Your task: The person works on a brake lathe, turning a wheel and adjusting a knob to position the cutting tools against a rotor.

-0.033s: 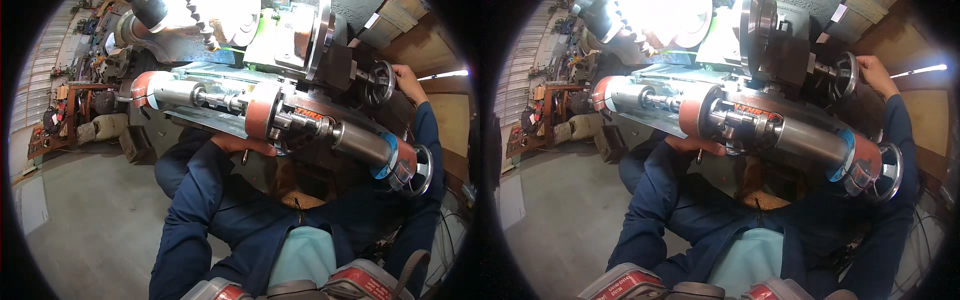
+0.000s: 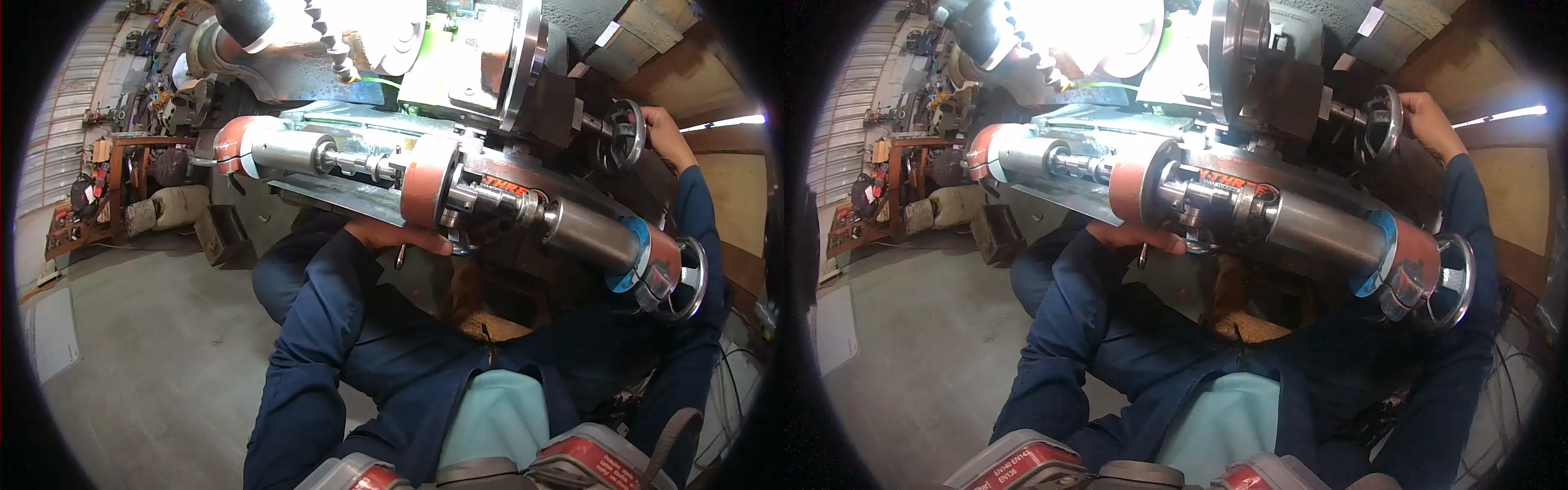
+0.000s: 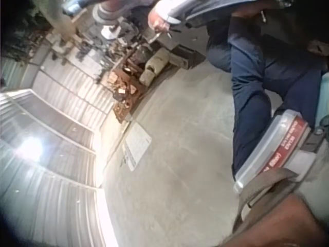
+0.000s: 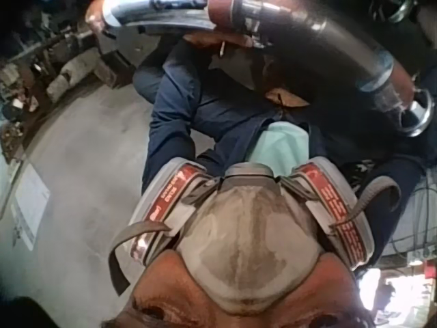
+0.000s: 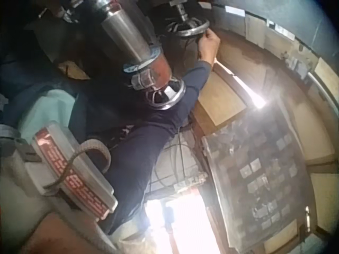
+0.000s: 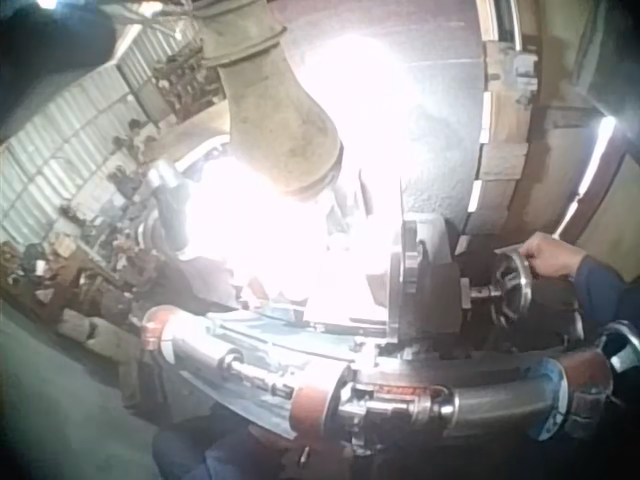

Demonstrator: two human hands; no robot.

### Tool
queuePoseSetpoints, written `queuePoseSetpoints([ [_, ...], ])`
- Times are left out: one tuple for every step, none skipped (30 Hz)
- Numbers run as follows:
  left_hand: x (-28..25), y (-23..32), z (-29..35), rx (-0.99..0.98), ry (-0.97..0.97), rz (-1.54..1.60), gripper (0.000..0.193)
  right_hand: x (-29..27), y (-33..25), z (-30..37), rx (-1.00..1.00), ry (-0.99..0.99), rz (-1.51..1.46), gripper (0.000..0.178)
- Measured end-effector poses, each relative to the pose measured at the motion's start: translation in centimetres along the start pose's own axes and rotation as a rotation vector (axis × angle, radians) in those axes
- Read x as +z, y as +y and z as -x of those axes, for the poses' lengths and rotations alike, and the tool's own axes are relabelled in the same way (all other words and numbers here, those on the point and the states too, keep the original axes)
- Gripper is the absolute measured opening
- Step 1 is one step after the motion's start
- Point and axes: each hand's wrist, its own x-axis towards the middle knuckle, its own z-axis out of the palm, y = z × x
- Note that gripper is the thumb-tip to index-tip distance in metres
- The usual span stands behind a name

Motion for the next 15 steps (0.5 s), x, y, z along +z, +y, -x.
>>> queuePoseSetpoints([
  [0.0, -0.4, -0.1, 0.010, 0.005, 0.013, 0.071, 0.1, 1.3, -0.4, 0.000, 0.000, -0.001, 0.019],
  [-0.1, -0.7, 0.0, 0.019, 0.015, 0.025, 0.071, 0.4, 1.5, -0.7, 0.005, -0.050, 0.078, 0.020],
  [-0.3, -1.2, 0.0, 0.018, 0.021, 0.024, 0.071, 0.7, 1.7, -0.9, 0.011, -0.098, 0.158, 0.021],
  [-0.6, -1.8, 0.1, 0.019, 0.027, 0.003, 0.071, 1.0, 1.9, -0.8, 0.008, -0.101, 0.157, 0.021],
  [-0.6, -1.8, 0.1, 0.019, 0.035, -0.018, 0.070, 2.0, 0.7, 0.0, -0.007, -0.024, 0.157, 0.020],
  [-0.6, -1.7, 0.3, 0.018, 0.039, -0.019, 0.070, 2.6, 0.1, 0.5, -0.021, 0.054, 0.157, 0.019],
  [-0.5, -1.5, 0.4, 0.014, 0.052, -0.019, 0.070, 3.0, 0.8, 0.5, -0.025, 0.051, 0.156, 0.019],
  [-0.4, -1.3, 0.4, 0.013, 0.056, -0.020, 0.070, 3.1, 2.5, 0.8, -0.103, 0.062, 0.190, 0.019],
  [-0.4, -1.5, 0.4, 0.013, 0.056, -0.021, 0.070, 3.1, 3.5, 0.8, -0.143, 0.065, 0.207, 0.020],
  [-0.6, -1.8, 0.3, -0.002, 0.052, -0.019, 0.069, 3.0, 4.5, 0.9, -0.184, 0.069, 0.223, 0.020],
  [-0.5, -1.6, 0.3, -0.017, 0.050, -0.018, 0.068, 2.9, 4.8, 1.0, -0.100, -0.034, 0.270, 0.025],
  [-0.4, -1.3, 0.3, -0.019, 0.050, -0.017, 0.068, 2.9, 5.0, 1.0, -0.016, -0.137, 0.317, 0.031],
  [-0.3, -0.9, 0.2, -0.021, 0.045, -0.039, 0.067, 2.7, 5.2, 1.1, -0.015, -0.137, 0.316, 0.031],
  [-0.3, -0.5, 0.3, -0.024, 0.045, -0.061, 0.066, 2.6, 4.2, 1.6, 0.036, -0.261, 0.327, 0.031],
  [-0.4, -0.7, 0.6, -0.023, 0.051, -0.061, 0.066, 2.6, 2.8, 2.1, 0.085, -0.385, 0.342, 0.030],
])
